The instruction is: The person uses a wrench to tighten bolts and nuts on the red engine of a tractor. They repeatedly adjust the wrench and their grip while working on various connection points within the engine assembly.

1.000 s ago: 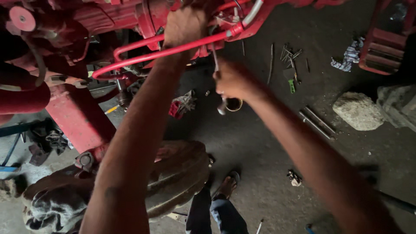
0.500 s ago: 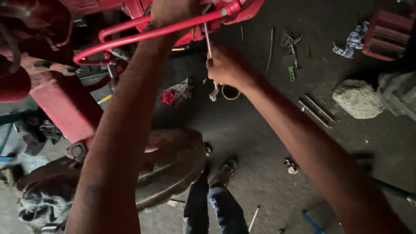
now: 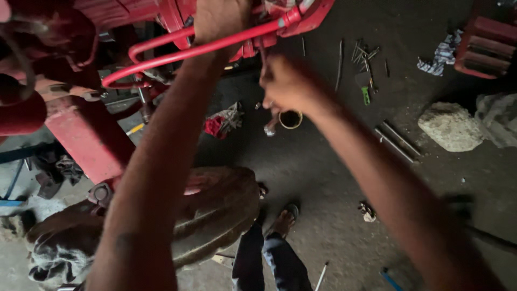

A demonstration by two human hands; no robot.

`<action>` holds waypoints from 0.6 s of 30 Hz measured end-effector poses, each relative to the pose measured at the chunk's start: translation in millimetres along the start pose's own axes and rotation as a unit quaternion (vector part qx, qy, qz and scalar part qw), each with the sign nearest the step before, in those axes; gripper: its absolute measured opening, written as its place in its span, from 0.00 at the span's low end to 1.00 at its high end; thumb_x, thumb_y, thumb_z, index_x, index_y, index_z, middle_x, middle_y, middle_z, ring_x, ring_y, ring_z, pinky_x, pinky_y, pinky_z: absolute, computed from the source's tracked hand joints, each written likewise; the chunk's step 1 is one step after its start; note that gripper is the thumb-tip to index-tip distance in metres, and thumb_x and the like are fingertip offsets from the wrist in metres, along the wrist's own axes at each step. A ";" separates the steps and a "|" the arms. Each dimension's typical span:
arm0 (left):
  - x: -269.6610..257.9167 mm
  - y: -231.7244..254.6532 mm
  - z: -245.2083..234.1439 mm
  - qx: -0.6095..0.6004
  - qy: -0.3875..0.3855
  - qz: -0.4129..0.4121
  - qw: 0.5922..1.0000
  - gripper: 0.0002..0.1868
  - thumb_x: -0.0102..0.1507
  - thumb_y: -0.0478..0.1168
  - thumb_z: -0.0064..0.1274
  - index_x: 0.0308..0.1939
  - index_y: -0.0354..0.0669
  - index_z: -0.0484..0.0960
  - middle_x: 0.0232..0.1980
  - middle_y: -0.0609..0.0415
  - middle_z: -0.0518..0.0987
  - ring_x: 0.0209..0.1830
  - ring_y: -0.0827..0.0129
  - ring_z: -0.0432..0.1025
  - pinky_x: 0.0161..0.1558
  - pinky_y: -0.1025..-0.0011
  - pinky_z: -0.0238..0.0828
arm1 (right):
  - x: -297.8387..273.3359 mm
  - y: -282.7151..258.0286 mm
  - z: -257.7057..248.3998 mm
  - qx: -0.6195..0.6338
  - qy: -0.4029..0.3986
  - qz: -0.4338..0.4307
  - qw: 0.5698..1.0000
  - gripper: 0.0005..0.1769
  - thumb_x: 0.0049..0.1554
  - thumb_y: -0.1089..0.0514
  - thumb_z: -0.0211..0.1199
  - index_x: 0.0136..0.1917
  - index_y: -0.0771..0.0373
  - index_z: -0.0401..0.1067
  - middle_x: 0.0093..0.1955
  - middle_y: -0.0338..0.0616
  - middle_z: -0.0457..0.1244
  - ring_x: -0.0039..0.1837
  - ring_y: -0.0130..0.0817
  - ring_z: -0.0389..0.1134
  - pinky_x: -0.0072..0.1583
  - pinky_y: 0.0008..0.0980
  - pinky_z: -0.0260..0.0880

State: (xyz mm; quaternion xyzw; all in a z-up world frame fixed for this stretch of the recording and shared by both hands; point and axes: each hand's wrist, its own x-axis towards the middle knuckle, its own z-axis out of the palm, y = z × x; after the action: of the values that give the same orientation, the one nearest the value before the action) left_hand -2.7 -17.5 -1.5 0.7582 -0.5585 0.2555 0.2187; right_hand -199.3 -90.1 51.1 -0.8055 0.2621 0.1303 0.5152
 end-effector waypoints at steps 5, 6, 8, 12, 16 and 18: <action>5.3 -4.5 -11.1 -0.063 0.001 0.009 0.998 0.20 0.55 0.50 0.66 0.44 0.41 0.87 0.33 0.43 0.83 0.27 0.48 0.79 0.22 0.55 0.73 | 17.4 43.0 24.0 -0.236 0.209 -0.326 0.891 0.07 0.53 0.64 0.61 0.47 0.64 0.68 0.37 0.51 0.68 0.37 0.48 0.70 0.37 0.45 0.69; 5.8 -4.3 -10.8 -0.051 -0.043 -0.012 0.998 0.20 0.56 0.53 0.66 0.41 0.40 0.87 0.32 0.43 0.83 0.28 0.48 0.79 0.24 0.54 0.74 | 13.9 44.6 18.1 -0.238 0.192 -0.309 0.901 0.06 0.54 0.64 0.62 0.47 0.64 0.69 0.37 0.51 0.68 0.37 0.47 0.70 0.38 0.44 0.69; 6.9 -2.8 -7.6 -0.026 -0.128 -0.056 0.990 0.23 0.58 0.58 0.66 0.35 0.40 0.86 0.31 0.43 0.83 0.28 0.49 0.79 0.28 0.53 0.76 | -0.7 36.6 0.9 -0.242 0.156 -0.274 0.918 0.06 0.57 0.62 0.63 0.47 0.65 0.69 0.36 0.51 0.67 0.37 0.45 0.69 0.38 0.43 0.69; 7.5 -4.5 -2.5 0.016 -0.179 -0.106 0.978 0.13 0.59 0.49 0.61 0.37 0.43 0.86 0.35 0.42 0.84 0.33 0.49 0.80 0.33 0.53 0.78 | -25.0 -7.8 -33.6 -0.045 0.070 -0.087 0.993 0.05 0.59 0.59 0.58 0.45 0.63 0.71 0.33 0.42 0.66 0.33 0.29 0.71 0.34 0.36 0.73; 3.1 2.9 -2.6 -0.019 -0.129 -0.088 0.987 0.18 0.60 0.42 0.59 0.54 0.46 0.83 0.50 0.43 0.83 0.38 0.50 0.81 0.32 0.53 0.79 | -23.7 -16.3 -27.6 0.026 0.027 -0.056 0.998 0.08 0.61 0.57 0.57 0.45 0.64 0.69 0.32 0.41 0.64 0.33 0.28 0.71 0.33 0.37 0.72; 6.0 5.2 -8.0 -0.038 -0.065 -0.056 0.996 0.26 0.57 0.42 0.60 0.60 0.48 0.80 0.56 0.46 0.81 0.44 0.49 0.81 0.33 0.52 0.79 | -13.1 -6.2 -5.9 0.009 0.023 -0.043 0.999 0.06 0.58 0.59 0.59 0.44 0.65 0.67 0.32 0.42 0.64 0.32 0.32 0.71 0.34 0.39 0.71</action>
State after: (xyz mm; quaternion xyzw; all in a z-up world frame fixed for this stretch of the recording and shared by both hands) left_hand -7.3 -18.4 8.8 0.7944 -0.5376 0.1717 0.2246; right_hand -207.1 -89.5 64.7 -0.8144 0.2400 0.0873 0.5211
